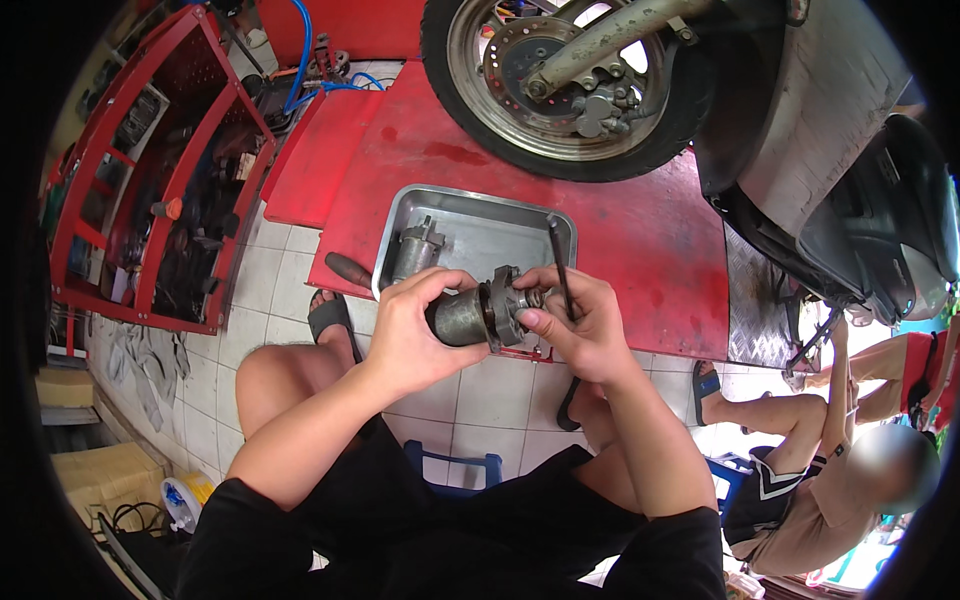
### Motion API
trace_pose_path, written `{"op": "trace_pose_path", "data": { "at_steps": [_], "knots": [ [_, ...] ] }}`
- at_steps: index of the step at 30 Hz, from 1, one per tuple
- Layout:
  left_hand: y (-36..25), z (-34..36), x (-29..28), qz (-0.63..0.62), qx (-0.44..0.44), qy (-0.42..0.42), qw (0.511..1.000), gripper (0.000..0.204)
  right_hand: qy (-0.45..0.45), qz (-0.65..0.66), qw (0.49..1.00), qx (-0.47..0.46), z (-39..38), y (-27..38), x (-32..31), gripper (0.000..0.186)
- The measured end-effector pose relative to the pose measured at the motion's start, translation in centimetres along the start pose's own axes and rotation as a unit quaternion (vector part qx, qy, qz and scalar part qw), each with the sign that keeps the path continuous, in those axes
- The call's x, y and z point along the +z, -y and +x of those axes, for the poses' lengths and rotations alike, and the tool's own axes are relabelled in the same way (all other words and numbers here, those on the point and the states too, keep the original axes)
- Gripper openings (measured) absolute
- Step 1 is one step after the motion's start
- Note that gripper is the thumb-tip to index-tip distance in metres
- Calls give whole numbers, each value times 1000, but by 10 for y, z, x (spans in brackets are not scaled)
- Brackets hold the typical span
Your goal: The person sits on a low stool and uses a screwdriver to disassemble a small cylindrical motor component. They remove screws and internal parts, placing them into a metal tray. The person then picks up a second motor component and continues to disassemble it with the screwdriver.
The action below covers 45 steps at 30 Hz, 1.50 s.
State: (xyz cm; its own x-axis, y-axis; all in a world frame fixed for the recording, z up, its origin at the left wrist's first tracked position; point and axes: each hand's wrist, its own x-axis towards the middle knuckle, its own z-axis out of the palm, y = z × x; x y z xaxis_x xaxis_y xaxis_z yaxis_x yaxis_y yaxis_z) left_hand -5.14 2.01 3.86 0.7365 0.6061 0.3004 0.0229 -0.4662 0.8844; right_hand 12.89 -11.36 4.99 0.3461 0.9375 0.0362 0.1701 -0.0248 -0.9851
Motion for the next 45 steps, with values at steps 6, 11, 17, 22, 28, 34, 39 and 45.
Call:
{"op": "trace_pose_path", "data": {
  "at_steps": [6,11,17,22,28,34,39,45],
  "knots": [
    [2,0,1,-41,-2,25,999,50,27,-85,992,-92,2,7,0,32],
    [1,0,-2,-62,-19,49,997,47,48,-95,984,-142,1,5,3,29],
    [6,-2,-3,-29,50,34,998,52,21,-100,987,-128,-5,7,13,29],
    [7,-2,-1,6,109,-5,994,56,-16,-120,984,-128,-8,12,19,29],
    [5,-1,-3,-23,92,9,995,53,3,-120,979,-165,-7,12,16,30],
    [2,-2,-4,-74,-2,60,995,50,56,-126,976,-167,-2,18,5,33],
    [1,-4,5,-95,-22,39,994,50,20,-143,977,-155,-5,18,5,31],
    [2,-2,7,-81,-9,41,996,51,7,-142,971,-191,-3,11,5,28]
  ]
}}
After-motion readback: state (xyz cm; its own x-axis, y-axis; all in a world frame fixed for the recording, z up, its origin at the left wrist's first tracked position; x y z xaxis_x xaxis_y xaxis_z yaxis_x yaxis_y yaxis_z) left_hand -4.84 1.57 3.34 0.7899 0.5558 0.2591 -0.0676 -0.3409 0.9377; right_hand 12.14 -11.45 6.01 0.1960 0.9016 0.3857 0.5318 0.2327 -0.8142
